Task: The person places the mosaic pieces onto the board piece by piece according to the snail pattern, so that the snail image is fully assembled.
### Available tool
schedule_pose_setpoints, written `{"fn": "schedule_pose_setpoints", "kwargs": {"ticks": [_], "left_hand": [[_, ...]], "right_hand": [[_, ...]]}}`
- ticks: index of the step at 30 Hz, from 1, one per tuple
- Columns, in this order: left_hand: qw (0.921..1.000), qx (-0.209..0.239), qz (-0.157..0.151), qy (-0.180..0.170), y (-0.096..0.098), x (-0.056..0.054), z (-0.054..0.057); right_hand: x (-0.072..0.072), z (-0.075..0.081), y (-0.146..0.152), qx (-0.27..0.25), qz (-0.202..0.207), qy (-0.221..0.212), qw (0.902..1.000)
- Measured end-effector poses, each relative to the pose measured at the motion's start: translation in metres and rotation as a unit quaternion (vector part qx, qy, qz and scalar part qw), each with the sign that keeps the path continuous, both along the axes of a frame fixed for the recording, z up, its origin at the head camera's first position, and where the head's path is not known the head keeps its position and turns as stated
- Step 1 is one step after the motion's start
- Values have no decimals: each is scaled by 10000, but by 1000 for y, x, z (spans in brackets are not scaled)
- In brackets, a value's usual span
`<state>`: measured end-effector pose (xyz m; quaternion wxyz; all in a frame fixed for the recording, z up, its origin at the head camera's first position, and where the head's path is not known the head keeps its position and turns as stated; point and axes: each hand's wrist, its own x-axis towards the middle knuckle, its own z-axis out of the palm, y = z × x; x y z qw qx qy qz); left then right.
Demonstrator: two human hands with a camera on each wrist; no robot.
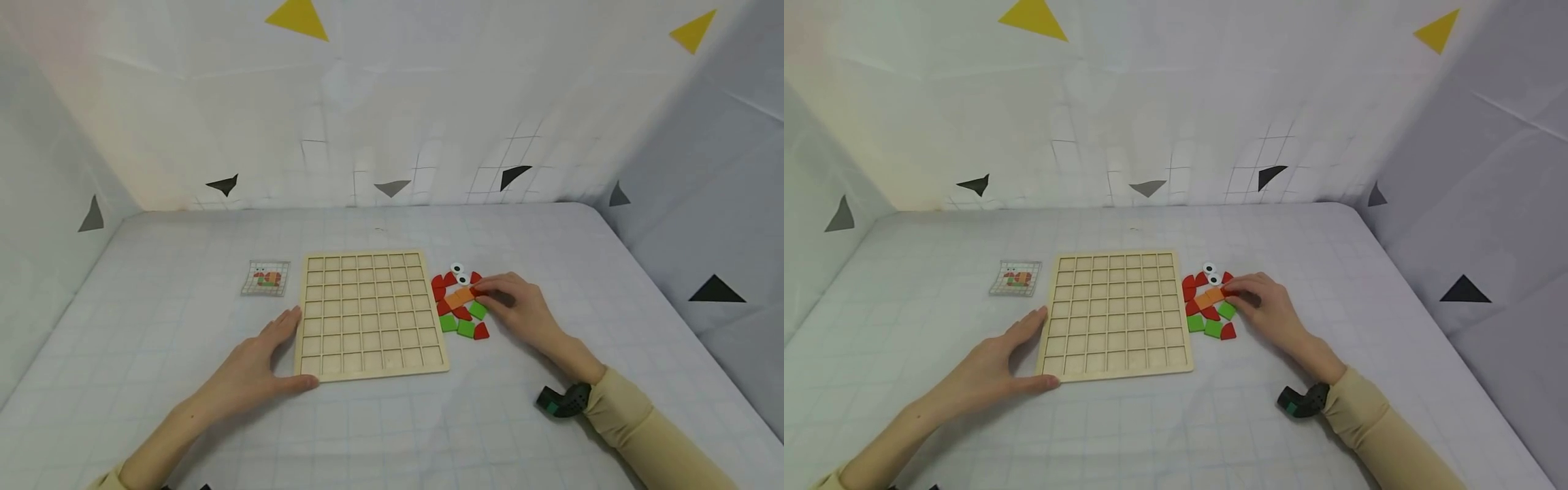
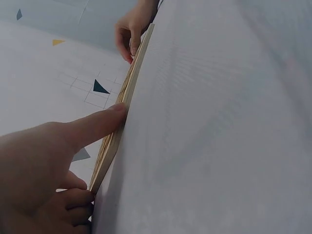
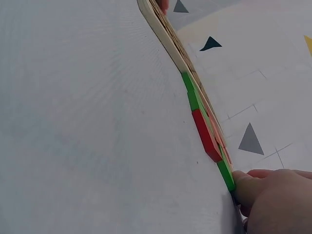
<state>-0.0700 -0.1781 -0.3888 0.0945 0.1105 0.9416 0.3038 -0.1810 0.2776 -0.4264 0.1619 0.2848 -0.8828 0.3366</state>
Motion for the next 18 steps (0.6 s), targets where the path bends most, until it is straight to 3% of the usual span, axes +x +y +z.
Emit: {"fn": "schedule_pose_setpoints", "kwargs": {"ticks": [8, 18], "left_hand": [[10000, 43, -6, 33, 0, -1, -2], [10000, 63, -4, 23, 0, 0, -2]], "right_hand": [[0, -1, 1, 12, -46, 57, 10000], [4, 8, -3, -82, -521, -231, 9983]]}}
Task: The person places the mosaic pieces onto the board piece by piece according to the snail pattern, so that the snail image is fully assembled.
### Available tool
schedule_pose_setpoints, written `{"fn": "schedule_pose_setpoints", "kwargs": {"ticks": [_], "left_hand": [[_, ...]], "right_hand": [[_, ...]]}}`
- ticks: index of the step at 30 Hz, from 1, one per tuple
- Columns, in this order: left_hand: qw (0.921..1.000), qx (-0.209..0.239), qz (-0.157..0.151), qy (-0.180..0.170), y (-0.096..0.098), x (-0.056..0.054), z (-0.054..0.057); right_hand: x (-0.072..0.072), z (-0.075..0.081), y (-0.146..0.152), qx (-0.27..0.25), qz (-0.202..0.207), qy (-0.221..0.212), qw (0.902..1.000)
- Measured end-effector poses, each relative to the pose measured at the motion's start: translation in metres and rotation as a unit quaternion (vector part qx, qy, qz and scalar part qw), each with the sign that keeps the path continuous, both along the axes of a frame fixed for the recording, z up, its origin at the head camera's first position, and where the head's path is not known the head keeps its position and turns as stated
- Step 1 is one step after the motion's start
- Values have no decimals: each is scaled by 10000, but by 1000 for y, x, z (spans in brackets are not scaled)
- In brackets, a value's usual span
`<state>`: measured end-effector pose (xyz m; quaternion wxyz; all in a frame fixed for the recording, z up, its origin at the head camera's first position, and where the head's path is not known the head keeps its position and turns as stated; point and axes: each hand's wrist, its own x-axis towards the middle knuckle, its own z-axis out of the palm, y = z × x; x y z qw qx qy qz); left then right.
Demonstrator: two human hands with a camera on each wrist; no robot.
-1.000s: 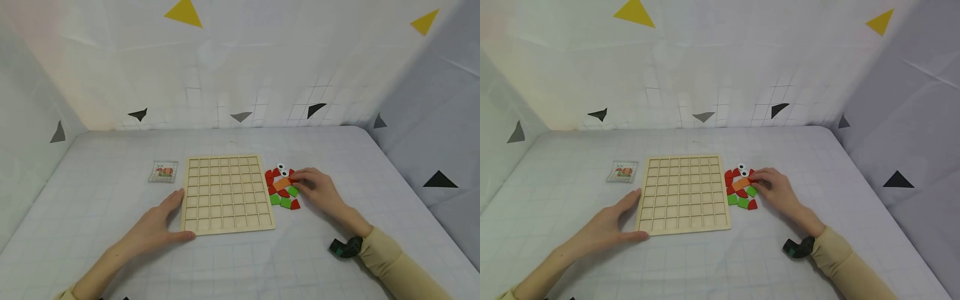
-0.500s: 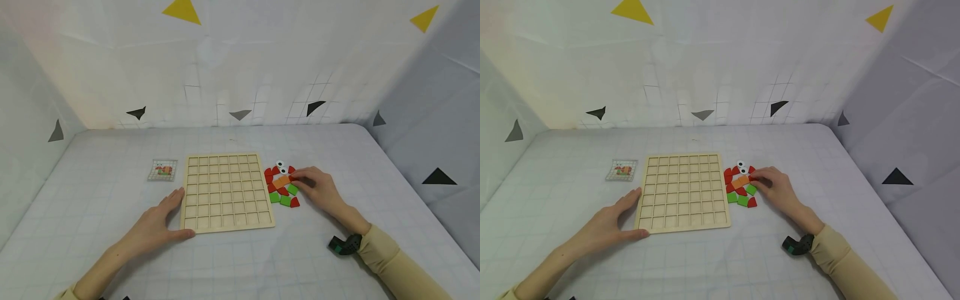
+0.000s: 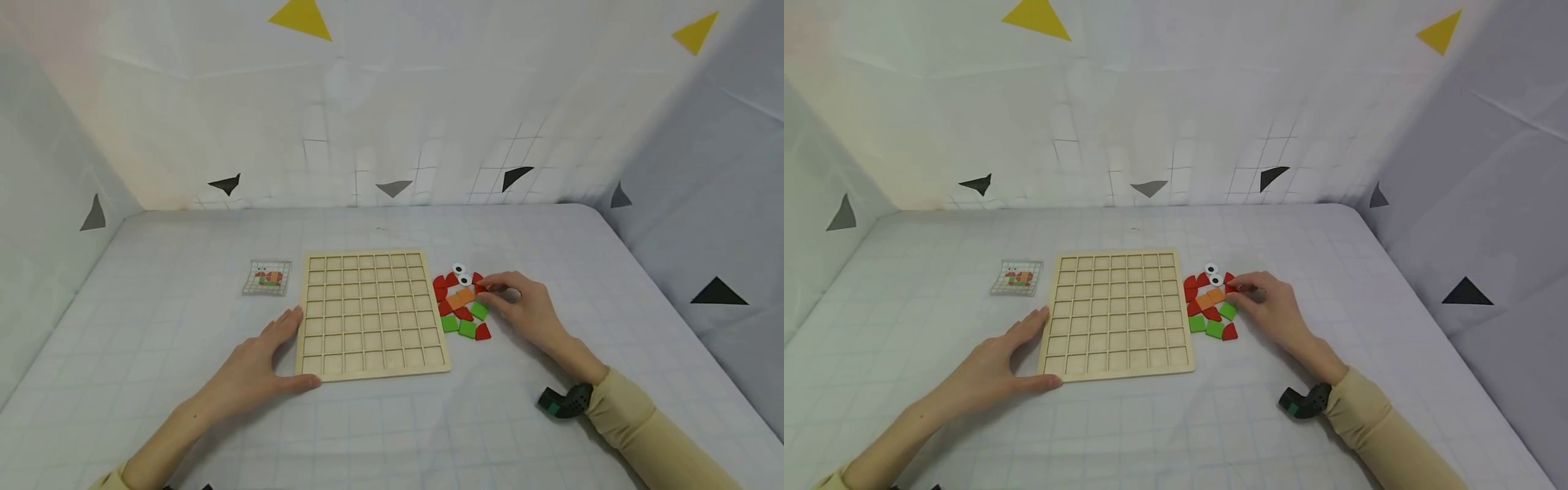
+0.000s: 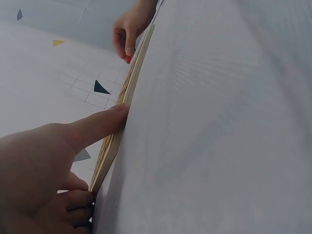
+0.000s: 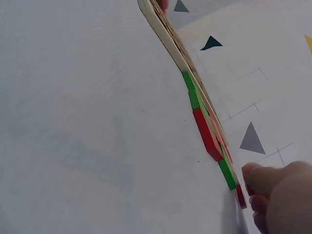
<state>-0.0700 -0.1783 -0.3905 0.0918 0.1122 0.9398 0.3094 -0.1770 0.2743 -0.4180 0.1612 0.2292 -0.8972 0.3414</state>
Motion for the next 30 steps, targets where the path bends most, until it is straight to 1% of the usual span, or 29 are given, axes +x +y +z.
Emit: {"fn": "schedule_pose_setpoints", "kwargs": {"ticks": [3, 6, 12, 15, 19, 26, 30], "left_hand": [[10000, -11, -3, 19, 0, 0, 1], [10000, -9, 0, 33, 0, 0, 0], [10000, -29, 1, 50, 0, 0, 0], [10000, -40, -4, 61, 0, 0, -1], [10000, -36, 22, 50, 0, 1, 0], [10000, -47, 56, 5, 1, 2, -1], [10000, -57, 69, 13, 1, 2, -1]], "right_hand": [[2, 6, -5, -80, -117, -110, 9998], [4, 12, -14, -162, -209, -333, 9991], [9, 19, -37, -262, -212, -788, 9963], [9, 19, -49, -386, -99, -817, 9959], [6, 19, -66, -547, 78, -719, 9959], [1, 20, -93, -528, 232, -596, 9966], [-2, 21, -105, -523, 223, -678, 9961]]}}
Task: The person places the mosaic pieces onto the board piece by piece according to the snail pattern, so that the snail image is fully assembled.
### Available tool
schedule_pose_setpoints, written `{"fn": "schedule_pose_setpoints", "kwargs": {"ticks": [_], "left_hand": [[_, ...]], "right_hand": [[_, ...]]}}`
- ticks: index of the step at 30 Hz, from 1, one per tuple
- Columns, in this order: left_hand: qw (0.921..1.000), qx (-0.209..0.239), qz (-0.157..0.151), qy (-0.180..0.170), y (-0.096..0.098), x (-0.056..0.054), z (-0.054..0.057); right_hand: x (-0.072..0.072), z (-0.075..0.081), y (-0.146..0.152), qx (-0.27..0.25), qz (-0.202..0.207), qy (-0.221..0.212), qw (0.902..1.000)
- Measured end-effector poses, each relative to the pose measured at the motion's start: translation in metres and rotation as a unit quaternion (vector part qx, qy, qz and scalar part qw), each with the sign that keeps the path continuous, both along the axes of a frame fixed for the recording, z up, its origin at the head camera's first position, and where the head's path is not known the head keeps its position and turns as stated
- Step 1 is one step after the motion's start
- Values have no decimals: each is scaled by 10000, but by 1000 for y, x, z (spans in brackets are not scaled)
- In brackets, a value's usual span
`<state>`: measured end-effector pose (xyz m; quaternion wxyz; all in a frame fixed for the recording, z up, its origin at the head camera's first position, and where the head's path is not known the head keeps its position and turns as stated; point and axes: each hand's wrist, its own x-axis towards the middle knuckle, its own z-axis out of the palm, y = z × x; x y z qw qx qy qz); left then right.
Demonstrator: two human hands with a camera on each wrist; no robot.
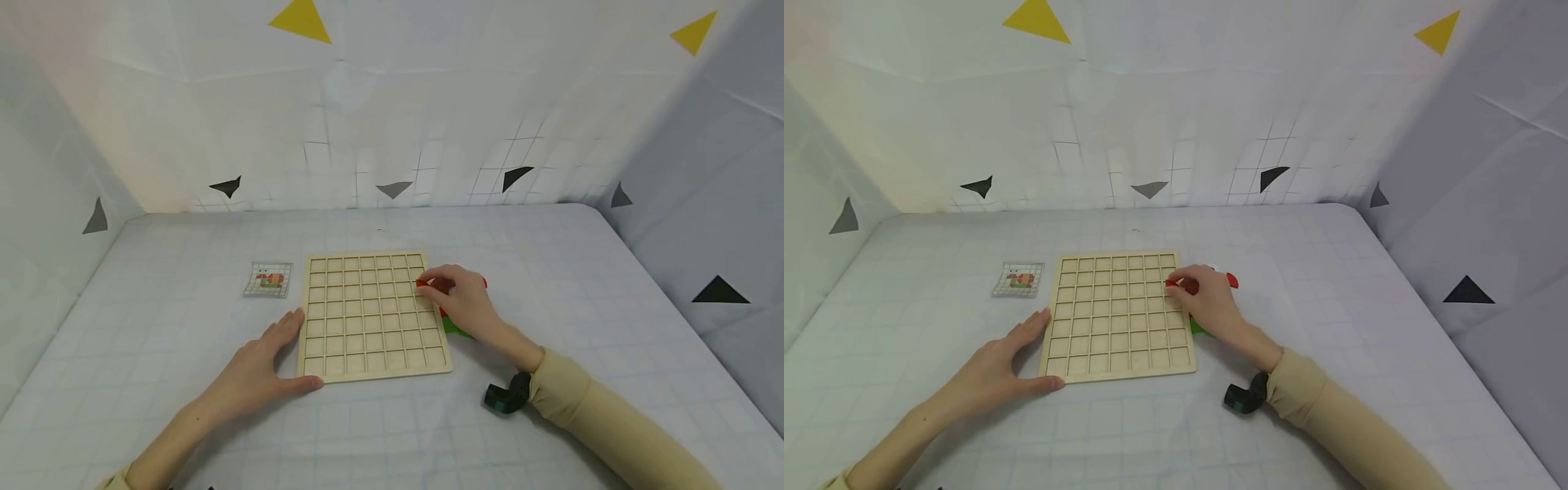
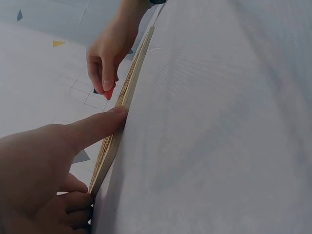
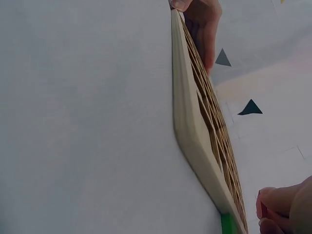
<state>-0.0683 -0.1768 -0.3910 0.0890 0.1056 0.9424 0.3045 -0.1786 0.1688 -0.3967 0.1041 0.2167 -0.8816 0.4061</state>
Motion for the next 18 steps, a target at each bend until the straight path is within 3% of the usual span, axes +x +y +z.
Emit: {"fn": "schedule_pose_setpoints", "kwargs": {"ticks": [12, 18], "left_hand": [[10000, -8, 11, 41, 1, 0, 0], [10000, -14, 9, 41, 0, -1, -1]], "right_hand": [[-11, -8, -25, -9, 47, -227, 9997], [-10, -16, -29, 71, 268, 224, 9994]]}}
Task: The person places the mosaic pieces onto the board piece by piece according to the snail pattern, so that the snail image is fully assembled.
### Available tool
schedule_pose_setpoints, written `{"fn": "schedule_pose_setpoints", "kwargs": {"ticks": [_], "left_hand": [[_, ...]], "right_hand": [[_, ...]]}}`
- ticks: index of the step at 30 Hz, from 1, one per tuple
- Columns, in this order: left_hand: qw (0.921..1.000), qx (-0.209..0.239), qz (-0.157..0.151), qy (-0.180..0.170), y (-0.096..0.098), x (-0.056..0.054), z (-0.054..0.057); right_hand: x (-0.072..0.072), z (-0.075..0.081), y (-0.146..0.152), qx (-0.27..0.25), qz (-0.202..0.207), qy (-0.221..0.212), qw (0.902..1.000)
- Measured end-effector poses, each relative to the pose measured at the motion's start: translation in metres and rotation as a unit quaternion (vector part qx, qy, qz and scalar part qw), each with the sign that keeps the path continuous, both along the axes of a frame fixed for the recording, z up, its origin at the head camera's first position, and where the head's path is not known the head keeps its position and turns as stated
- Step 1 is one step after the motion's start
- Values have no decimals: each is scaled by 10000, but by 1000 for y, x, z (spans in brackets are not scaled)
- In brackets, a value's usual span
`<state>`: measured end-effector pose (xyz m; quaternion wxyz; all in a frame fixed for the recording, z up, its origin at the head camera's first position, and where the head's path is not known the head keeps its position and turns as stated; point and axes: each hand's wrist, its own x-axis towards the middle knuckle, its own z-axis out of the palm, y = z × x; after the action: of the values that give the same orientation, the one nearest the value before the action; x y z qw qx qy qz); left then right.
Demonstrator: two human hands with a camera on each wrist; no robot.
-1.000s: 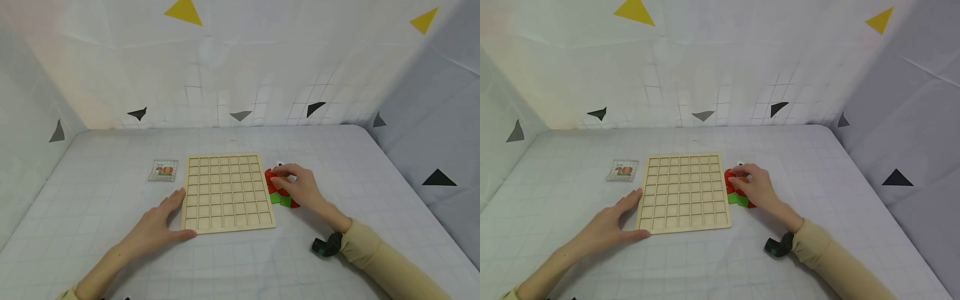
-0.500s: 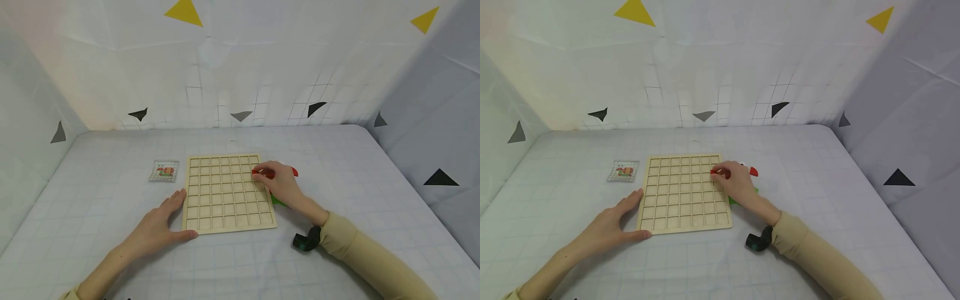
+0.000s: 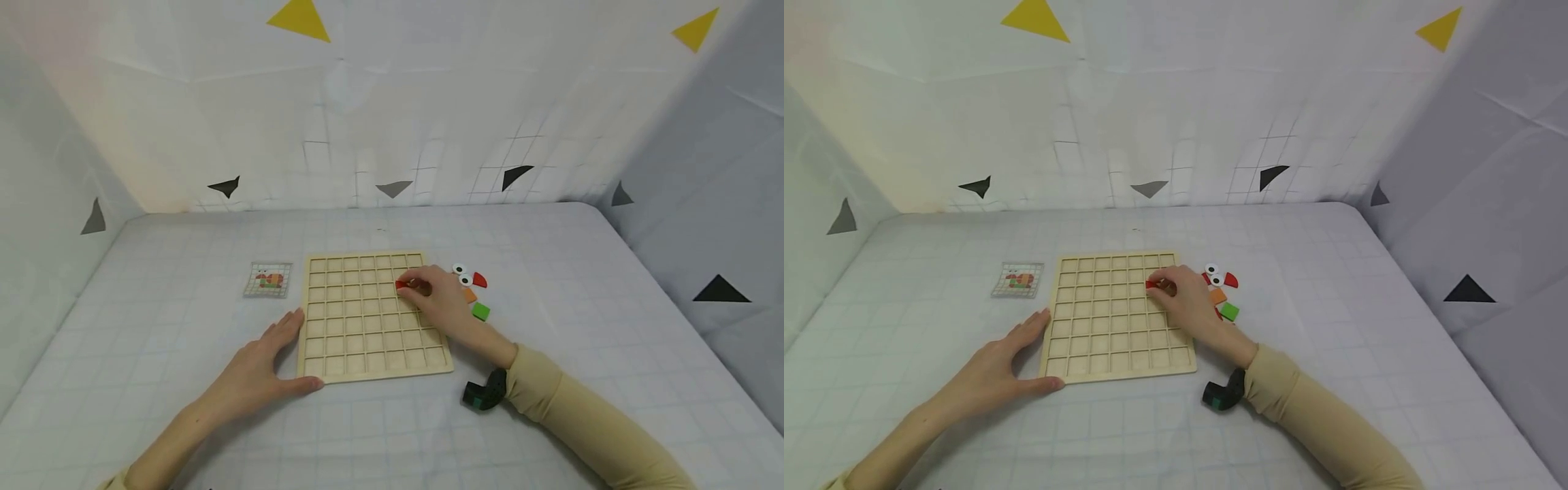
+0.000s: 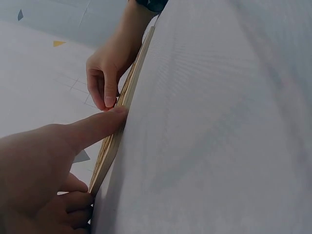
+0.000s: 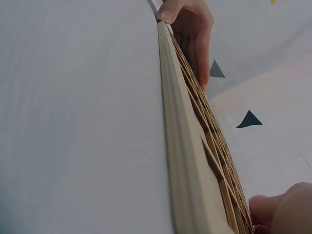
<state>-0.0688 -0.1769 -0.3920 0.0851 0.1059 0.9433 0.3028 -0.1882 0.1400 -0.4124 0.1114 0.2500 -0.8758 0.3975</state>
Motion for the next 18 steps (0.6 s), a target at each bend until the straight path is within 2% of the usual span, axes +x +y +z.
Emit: {"fn": "schedule_pose_setpoints", "kwargs": {"ticks": [7, 18], "left_hand": [[10000, -7, -1, 0, 0, 0, 0], [10000, -38, 6, -13, 0, 0, 0]], "right_hand": [[0, -2, -1, 28, 35, 467, 9989], [0, -5, 0, 39, 82, 558, 9984]]}}
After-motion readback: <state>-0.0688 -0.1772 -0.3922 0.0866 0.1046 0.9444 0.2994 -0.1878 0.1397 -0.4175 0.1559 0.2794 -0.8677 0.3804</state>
